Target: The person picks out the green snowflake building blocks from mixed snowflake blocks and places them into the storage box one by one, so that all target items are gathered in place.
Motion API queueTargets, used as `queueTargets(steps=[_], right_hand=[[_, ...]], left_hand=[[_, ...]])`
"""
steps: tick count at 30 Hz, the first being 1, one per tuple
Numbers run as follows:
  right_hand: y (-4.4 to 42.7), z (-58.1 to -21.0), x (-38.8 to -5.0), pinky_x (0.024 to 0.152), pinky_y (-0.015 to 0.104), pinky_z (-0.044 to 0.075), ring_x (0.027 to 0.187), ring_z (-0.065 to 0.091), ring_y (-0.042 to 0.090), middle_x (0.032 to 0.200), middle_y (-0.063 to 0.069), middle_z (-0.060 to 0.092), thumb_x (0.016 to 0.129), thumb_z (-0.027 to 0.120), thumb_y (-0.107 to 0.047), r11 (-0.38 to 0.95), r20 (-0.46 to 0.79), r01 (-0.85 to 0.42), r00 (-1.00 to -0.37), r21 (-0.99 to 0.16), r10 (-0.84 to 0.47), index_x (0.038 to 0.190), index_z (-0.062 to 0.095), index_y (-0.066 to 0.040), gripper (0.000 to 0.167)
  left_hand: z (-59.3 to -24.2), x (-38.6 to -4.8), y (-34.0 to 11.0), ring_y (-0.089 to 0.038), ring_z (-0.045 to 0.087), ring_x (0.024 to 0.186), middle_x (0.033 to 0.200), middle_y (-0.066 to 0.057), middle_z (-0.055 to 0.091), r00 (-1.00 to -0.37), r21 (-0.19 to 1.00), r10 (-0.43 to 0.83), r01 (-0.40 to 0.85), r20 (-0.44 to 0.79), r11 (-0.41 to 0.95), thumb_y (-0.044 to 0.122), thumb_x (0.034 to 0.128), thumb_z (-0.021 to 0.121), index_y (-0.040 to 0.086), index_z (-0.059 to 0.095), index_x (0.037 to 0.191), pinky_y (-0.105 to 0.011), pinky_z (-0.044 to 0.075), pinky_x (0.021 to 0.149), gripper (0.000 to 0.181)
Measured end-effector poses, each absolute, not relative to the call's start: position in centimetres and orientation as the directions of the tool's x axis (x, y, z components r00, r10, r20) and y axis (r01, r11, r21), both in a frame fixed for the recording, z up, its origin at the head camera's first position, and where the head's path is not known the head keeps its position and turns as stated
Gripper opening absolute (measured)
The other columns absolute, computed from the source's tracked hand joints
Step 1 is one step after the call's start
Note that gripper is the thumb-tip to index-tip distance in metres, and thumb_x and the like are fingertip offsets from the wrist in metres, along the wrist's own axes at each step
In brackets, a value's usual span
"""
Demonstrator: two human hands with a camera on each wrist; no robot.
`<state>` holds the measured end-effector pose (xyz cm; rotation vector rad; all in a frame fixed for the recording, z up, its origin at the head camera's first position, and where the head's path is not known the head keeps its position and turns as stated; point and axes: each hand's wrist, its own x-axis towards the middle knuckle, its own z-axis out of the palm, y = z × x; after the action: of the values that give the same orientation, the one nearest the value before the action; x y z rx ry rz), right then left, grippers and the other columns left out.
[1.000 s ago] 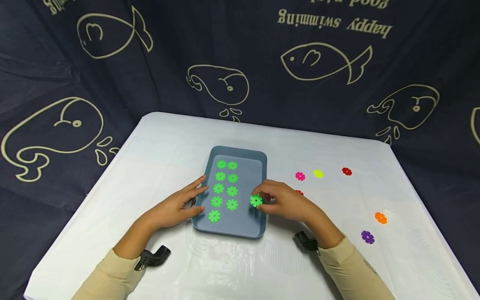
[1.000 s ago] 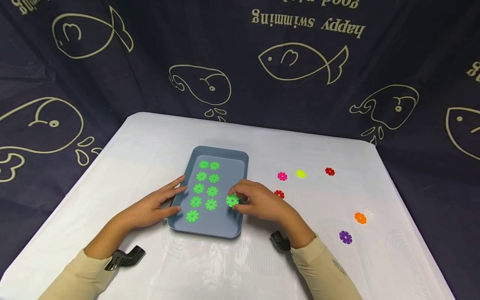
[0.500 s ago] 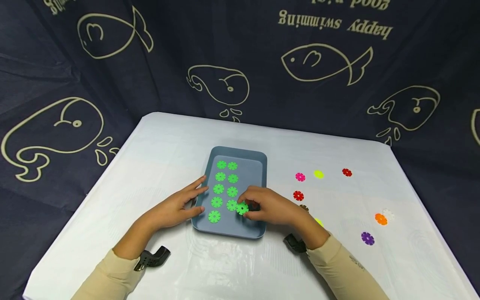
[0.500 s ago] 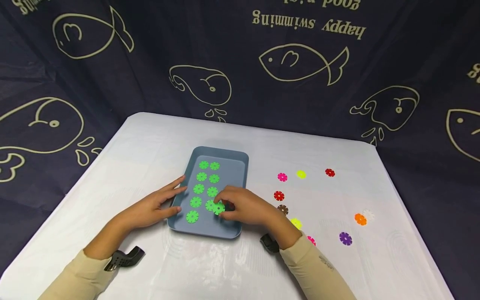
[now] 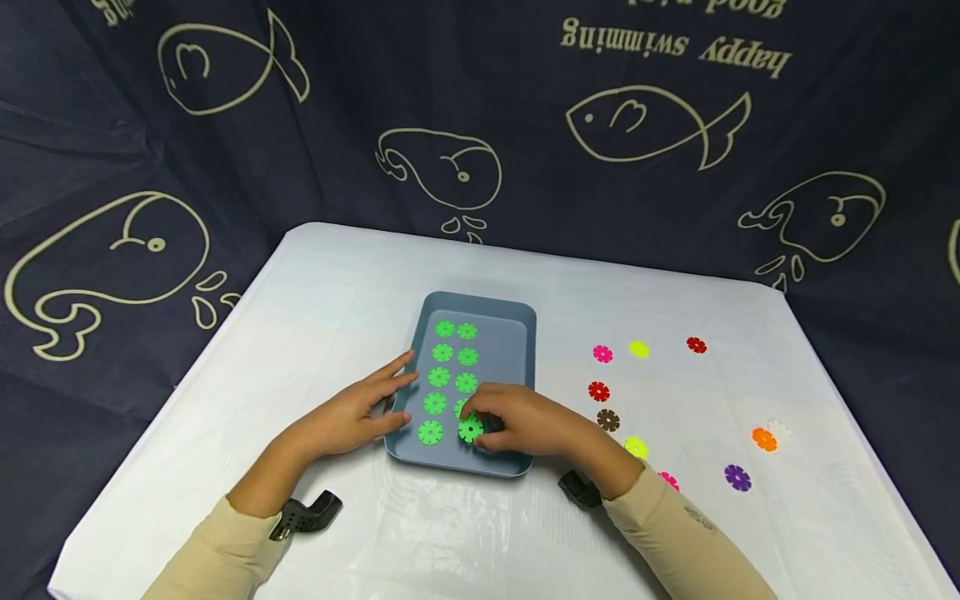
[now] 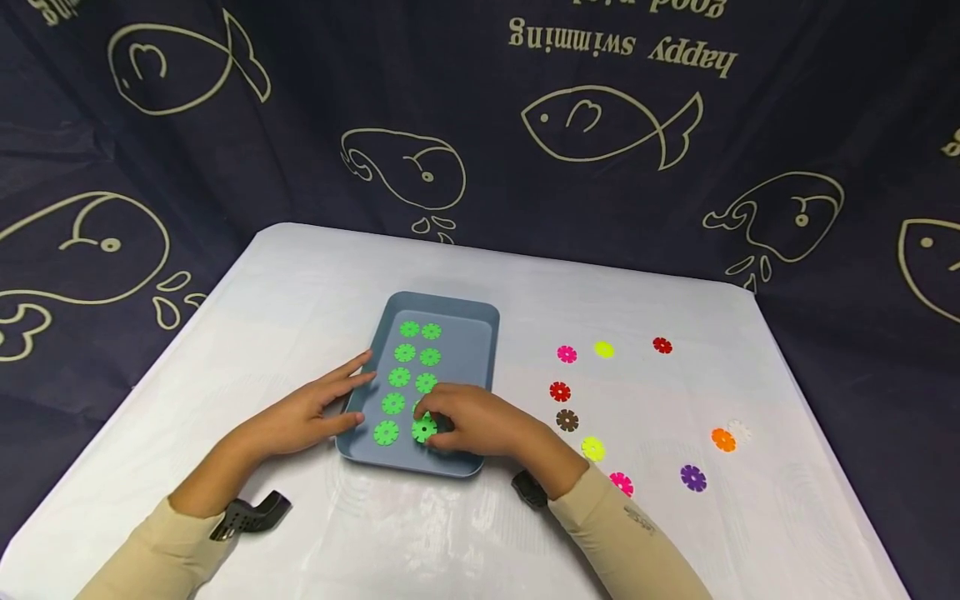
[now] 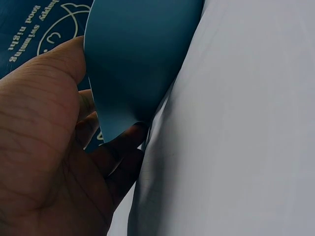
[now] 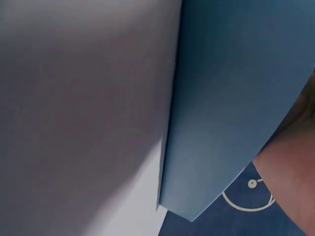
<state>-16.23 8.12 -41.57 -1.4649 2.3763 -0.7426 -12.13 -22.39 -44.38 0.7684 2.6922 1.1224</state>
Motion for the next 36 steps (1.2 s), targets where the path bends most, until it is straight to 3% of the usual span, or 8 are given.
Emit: queueTargets(steps=[7,20,31,36], right_hand=[[7.5,-41.7,-16.1,0.079,0.022,0.046,0.089,0.054,0.011,0.103,-0.007,0.060,0.091,0.074,-0.020,0.360,0.030,-0.793,-0.428,-0.492,-0.903,0.115,0.068,-0.016,0.025],[7.0,-42.2,-15.9,0.081,0.024,0.047,0.087,0.054,0.007,0.100,-0.008,0.060,0.091,0.075,-0.026,0.427,-0.033,-0.820,-0.450,-0.381,-0.893,0.114,0.069,-0.019,0.025],[6.9,-42.4,-15.9,0.082,0.025,0.047,0.089,0.054,0.006,0.105,-0.009,0.061,0.091,0.074,-0.031,0.447,-0.041,-0.816,-0.466,-0.366,-0.884,0.116,0.069,-0.019,0.029],[7.1,-42.1,-16.0,0.081,0.024,0.046,0.089,0.055,0.010,0.105,-0.005,0.062,0.092,0.074,-0.026,0.410,-0.011,-0.793,-0.454,-0.450,-0.891,0.117,0.069,-0.015,0.027]], left_hand=[[-44.6,-12.2,-22.3,-0.026,0.023,0.147,0.166,-0.001,0.016,-0.861,0.685,0.499,0.424,0.101,0.593,0.039,0.0972,0.065,0.009,0.042,0.152,-0.053,0.031,0.112,0.067],[-44.5,-12.4,-22.2,-0.026,0.022,0.148,0.166,-0.001,0.015,-0.854,0.693,0.513,0.422,0.087,0.585,0.041,0.0974,0.064,0.009,0.041,0.152,-0.052,0.030,0.112,0.068],[-44.5,-12.4,-22.3,-0.023,0.021,0.148,0.166,0.002,0.014,-0.854,0.705,0.514,0.411,0.077,0.578,0.041,0.0980,0.063,0.011,0.041,0.152,-0.050,0.029,0.113,0.066],[-44.5,-12.3,-22.4,-0.024,0.021,0.148,0.166,0.001,0.015,-0.856,0.699,0.510,0.413,0.080,0.584,0.041,0.0978,0.063,0.009,0.041,0.152,-0.051,0.030,0.113,0.067]])
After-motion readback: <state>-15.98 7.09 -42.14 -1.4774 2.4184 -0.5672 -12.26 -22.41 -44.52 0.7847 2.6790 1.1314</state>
